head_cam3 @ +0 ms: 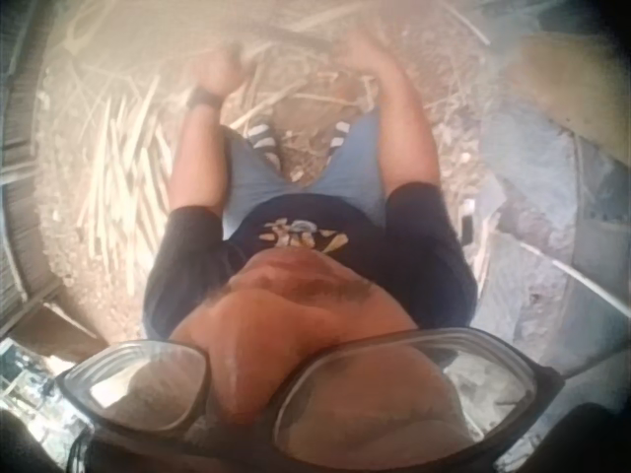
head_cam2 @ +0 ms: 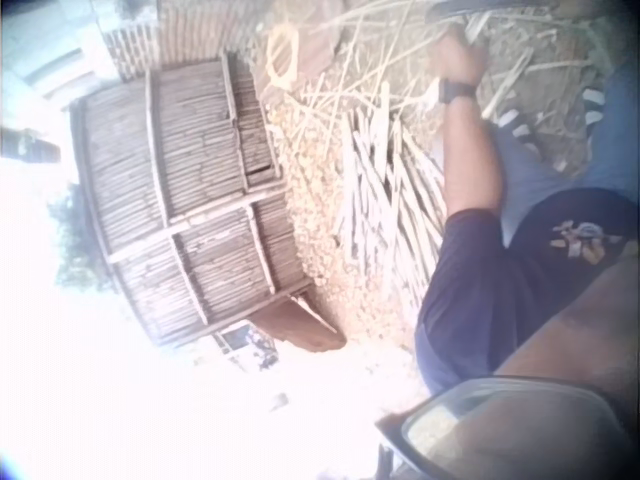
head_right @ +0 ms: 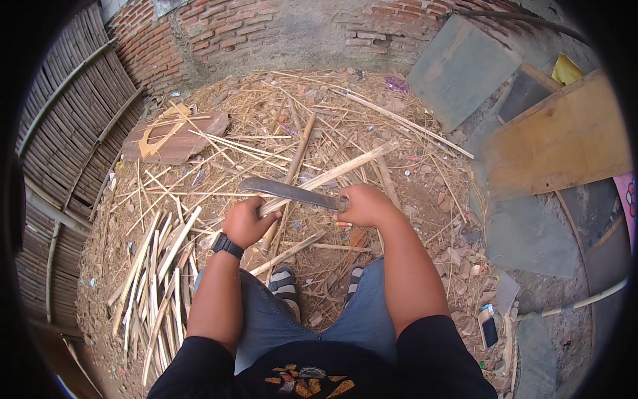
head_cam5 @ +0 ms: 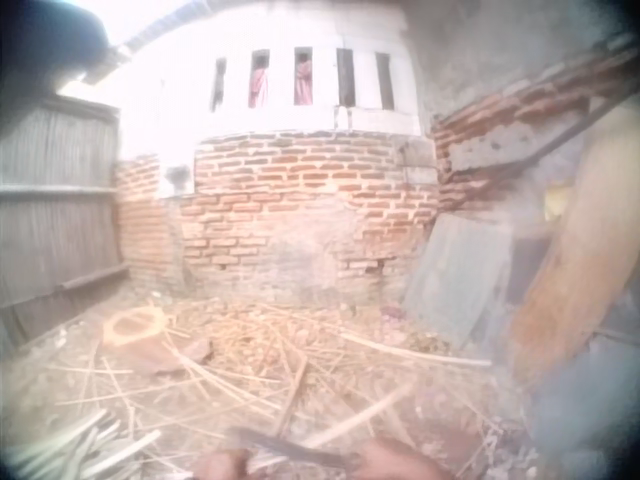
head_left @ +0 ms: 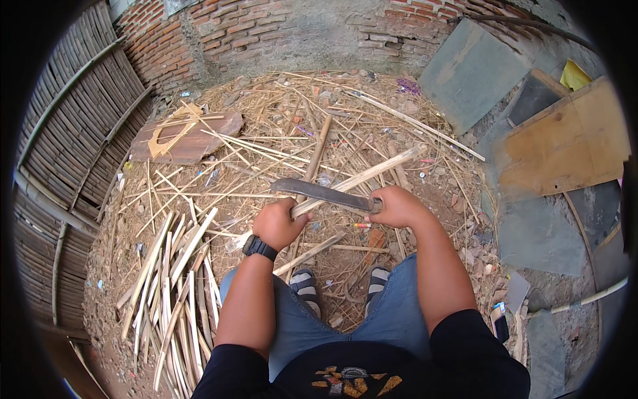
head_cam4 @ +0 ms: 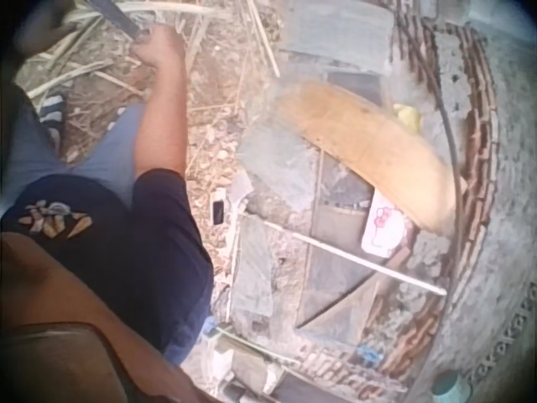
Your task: The person sits on the ground and uses a curved knife to shave thin strips from a bamboo stick. They hold the stick with their left hand and pull the knife along its length with their right hand, creating a pile of bamboo shavings on the ground.
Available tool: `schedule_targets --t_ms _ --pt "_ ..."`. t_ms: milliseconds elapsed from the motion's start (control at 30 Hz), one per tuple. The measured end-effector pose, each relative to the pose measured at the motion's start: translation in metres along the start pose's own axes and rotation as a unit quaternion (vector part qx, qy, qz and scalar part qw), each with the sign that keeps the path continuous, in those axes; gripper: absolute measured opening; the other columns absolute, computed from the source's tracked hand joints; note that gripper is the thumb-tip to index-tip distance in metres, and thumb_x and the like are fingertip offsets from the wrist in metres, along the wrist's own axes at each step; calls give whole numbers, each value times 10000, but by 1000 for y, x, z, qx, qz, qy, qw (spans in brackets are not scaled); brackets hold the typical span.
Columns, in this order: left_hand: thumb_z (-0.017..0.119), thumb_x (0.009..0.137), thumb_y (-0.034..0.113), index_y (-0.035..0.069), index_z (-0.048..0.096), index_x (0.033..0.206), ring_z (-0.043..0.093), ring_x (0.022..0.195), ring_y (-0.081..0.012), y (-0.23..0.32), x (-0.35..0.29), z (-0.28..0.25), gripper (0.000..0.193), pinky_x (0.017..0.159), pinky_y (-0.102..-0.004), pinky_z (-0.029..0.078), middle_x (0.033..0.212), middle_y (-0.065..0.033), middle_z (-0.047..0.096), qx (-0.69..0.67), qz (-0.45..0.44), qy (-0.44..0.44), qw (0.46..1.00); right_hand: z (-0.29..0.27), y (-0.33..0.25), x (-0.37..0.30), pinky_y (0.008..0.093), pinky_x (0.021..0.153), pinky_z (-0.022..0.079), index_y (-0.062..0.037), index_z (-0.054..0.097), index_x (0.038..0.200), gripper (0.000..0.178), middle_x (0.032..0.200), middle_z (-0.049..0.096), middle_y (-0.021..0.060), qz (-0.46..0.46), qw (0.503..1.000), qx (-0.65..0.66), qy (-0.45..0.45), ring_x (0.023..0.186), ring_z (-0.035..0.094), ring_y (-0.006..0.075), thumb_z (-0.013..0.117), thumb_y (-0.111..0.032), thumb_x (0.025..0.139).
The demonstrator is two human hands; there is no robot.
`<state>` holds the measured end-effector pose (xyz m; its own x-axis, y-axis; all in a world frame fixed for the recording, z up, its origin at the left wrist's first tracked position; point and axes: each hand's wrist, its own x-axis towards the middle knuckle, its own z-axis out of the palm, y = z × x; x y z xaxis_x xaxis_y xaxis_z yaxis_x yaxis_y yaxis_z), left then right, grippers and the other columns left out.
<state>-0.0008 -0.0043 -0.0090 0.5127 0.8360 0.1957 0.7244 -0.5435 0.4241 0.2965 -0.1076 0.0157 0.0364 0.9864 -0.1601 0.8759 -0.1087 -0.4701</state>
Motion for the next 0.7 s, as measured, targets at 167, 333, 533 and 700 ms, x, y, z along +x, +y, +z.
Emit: schedule_targets --t_ms 167,333,533,700 --pt "822 841 512 48 685 869 711 697 -351 -2 3 -1 485 642 -461 557 702 -135 691 -3 -3 21 1000 -4 21 8 443 768 555 -31 747 1157 488 840 722 216 53 993 76 78 815 725 351 864 -349 806" --pt "823 846 488 41 682 859 706 686 -357 2 5 -1 469 636 -464 551 692 -149 685 -7 2 18 1000 14 23 12 443 824 560 -69 749 1186 469 924 735 224 10 994 47 100 908 731 358 845 -339 816" --pt "823 848 472 34 695 879 703 684 -364 3 4 1 457 634 -465 546 694 -158 687 -17 -1 20 1000 -1 4 5 443 841 548 -56 766 1108 428 997 747 220 20 998 34 43 940 725 364 870 -333 800" --pt "814 855 479 38 694 887 706 692 -364 3 5 1 459 645 -466 553 719 -159 697 -13 1 16 1000 0 16 7 447 856 557 -44 753 1135 460 1006 747 223 60 993 55 86 956 726 377 861 -346 805"
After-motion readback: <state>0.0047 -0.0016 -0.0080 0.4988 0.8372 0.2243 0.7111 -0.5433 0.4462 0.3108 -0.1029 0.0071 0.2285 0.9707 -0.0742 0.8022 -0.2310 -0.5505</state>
